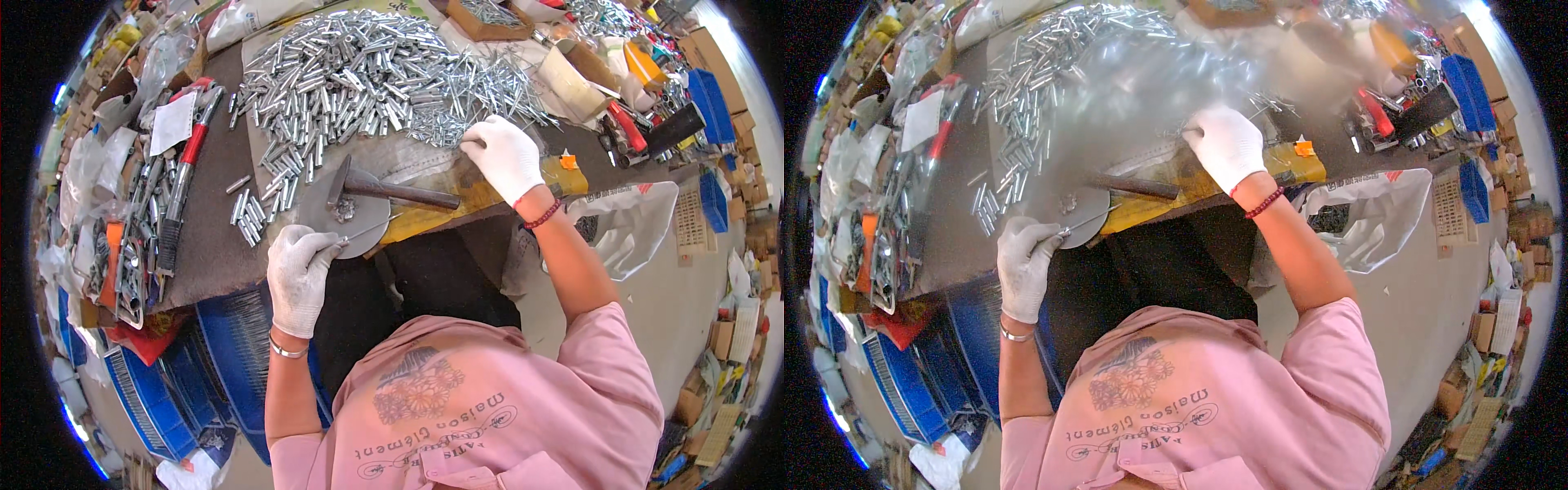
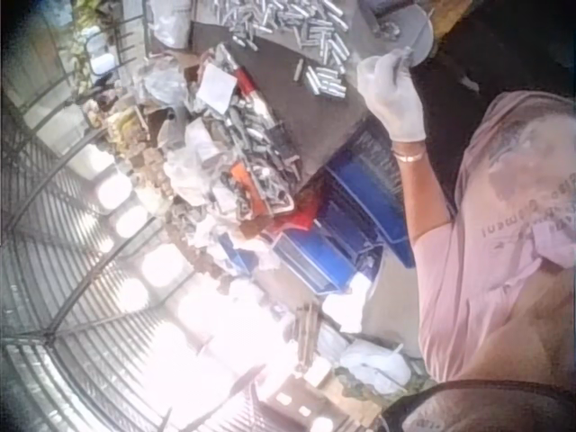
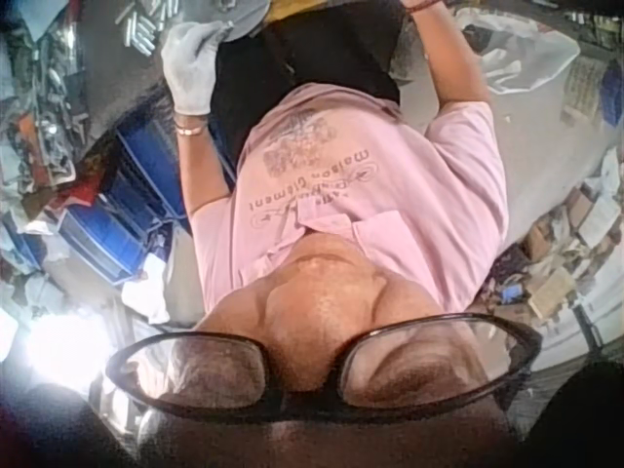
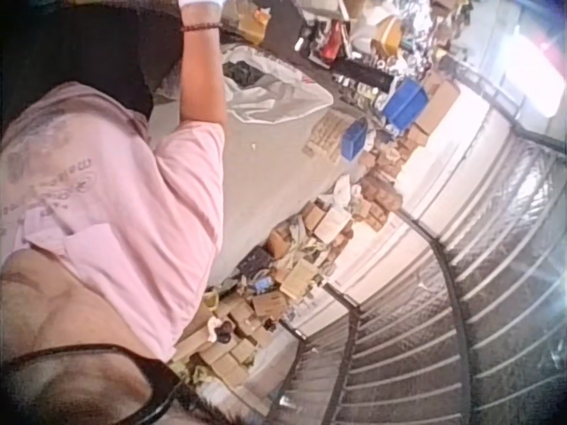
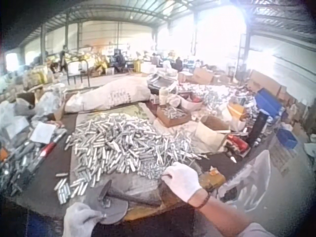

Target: Assembling small metal hardware components by inserting pins and securing them using a hammer and a metal base plate.

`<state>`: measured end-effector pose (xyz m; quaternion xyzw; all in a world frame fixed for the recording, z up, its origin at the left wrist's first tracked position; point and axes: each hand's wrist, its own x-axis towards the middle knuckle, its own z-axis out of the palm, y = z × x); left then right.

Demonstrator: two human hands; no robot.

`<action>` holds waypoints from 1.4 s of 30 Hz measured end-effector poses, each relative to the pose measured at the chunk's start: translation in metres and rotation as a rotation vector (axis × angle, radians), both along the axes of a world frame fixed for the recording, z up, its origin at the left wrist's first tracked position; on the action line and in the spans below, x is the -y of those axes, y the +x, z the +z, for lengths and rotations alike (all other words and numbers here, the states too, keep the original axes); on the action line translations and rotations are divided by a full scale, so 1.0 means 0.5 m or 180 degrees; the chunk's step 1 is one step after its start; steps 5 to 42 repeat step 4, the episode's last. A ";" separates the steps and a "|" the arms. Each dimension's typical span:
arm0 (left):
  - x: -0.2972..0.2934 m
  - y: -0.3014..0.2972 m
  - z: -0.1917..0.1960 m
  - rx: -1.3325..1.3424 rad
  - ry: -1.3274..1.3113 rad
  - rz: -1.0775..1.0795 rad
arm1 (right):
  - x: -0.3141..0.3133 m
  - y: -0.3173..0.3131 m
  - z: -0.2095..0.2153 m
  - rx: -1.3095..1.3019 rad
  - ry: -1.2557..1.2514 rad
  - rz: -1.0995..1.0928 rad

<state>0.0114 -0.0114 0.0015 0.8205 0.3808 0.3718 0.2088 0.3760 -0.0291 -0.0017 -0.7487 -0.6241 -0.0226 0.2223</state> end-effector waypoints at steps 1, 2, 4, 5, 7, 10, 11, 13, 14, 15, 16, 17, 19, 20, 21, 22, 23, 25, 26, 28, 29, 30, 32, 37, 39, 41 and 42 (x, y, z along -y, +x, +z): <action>0.001 0.000 0.001 -0.0002 0.0002 0.0004 | -0.003 -0.010 0.003 0.0014 -0.0108 -0.0052; 0.002 0.001 0.002 0.0048 0.0035 -0.0005 | -0.006 -0.018 0.007 0.0012 -0.0106 -0.0045; 0.005 -0.001 0.003 0.0042 0.0038 0.0026 | -0.009 -0.032 0.013 0.0048 -0.0274 -0.0143; 0.005 -0.001 0.003 0.0042 0.0038 0.0026 | -0.009 -0.032 0.013 0.0048 -0.0274 -0.0143; 0.005 -0.001 0.003 0.0042 0.0038 0.0026 | -0.009 -0.032 0.013 0.0048 -0.0274 -0.0143; 0.005 -0.001 0.003 0.0042 0.0038 0.0026 | -0.009 -0.032 0.013 0.0048 -0.0274 -0.0143; 0.005 -0.001 0.003 0.0042 0.0038 0.0026 | -0.009 -0.032 0.013 0.0048 -0.0274 -0.0143; 0.005 -0.001 0.003 0.0042 0.0038 0.0026 | -0.009 -0.032 0.013 0.0048 -0.0274 -0.0143; 0.005 -0.001 0.003 0.0042 0.0038 0.0026 | -0.009 -0.032 0.013 0.0048 -0.0274 -0.0143; 0.005 -0.001 0.003 0.0042 0.0038 0.0026 | -0.009 -0.032 0.013 0.0048 -0.0274 -0.0143; 0.005 -0.001 0.003 0.0042 0.0038 0.0026 | -0.009 -0.032 0.013 0.0048 -0.0274 -0.0143; 0.005 -0.001 0.003 0.0042 0.0038 0.0026 | -0.009 -0.032 0.013 0.0048 -0.0274 -0.0143; 0.005 -0.001 0.003 0.0042 0.0038 0.0026 | -0.009 -0.032 0.013 0.0048 -0.0274 -0.0143; 0.005 -0.001 0.003 0.0042 0.0038 0.0026 | -0.009 -0.032 0.013 0.0048 -0.0274 -0.0143; 0.005 -0.001 0.003 0.0042 0.0038 0.0026 | -0.009 -0.032 0.013 0.0048 -0.0274 -0.0143; 0.005 -0.001 0.003 0.0042 0.0038 0.0026 | -0.009 -0.032 0.013 0.0048 -0.0274 -0.0143; 0.005 -0.001 0.003 0.0042 0.0038 0.0026 | -0.009 -0.032 0.013 0.0048 -0.0274 -0.0143; 0.005 -0.001 0.003 0.0042 0.0038 0.0026 | -0.009 -0.032 0.013 0.0048 -0.0274 -0.0143; 0.005 -0.001 0.003 0.0042 0.0038 0.0026 | -0.009 -0.032 0.013 0.0048 -0.0274 -0.0143; 0.005 -0.001 0.003 0.0042 0.0038 0.0026 | -0.009 -0.032 0.013 0.0048 -0.0274 -0.0143; 0.005 -0.001 0.003 0.0042 0.0038 0.0026 | -0.009 -0.032 0.013 0.0048 -0.0274 -0.0143; 0.005 -0.001 0.003 0.0042 0.0038 0.0026 | -0.009 -0.032 0.013 0.0048 -0.0274 -0.0143; 0.005 -0.001 0.003 0.0042 0.0038 0.0026 | -0.009 -0.032 0.013 0.0048 -0.0274 -0.0143; 0.005 -0.001 0.003 0.0042 0.0038 0.0026 | -0.009 -0.032 0.013 0.0048 -0.0274 -0.0143; 0.005 -0.001 0.003 0.0042 0.0038 0.0026 | -0.009 -0.032 0.013 0.0048 -0.0274 -0.0143; 0.005 -0.001 0.003 0.0042 0.0038 0.0026 | -0.009 -0.032 0.013 0.0048 -0.0274 -0.0143; 0.005 -0.001 0.003 0.0042 0.0038 0.0026 | -0.009 -0.032 0.013 0.0048 -0.0274 -0.0143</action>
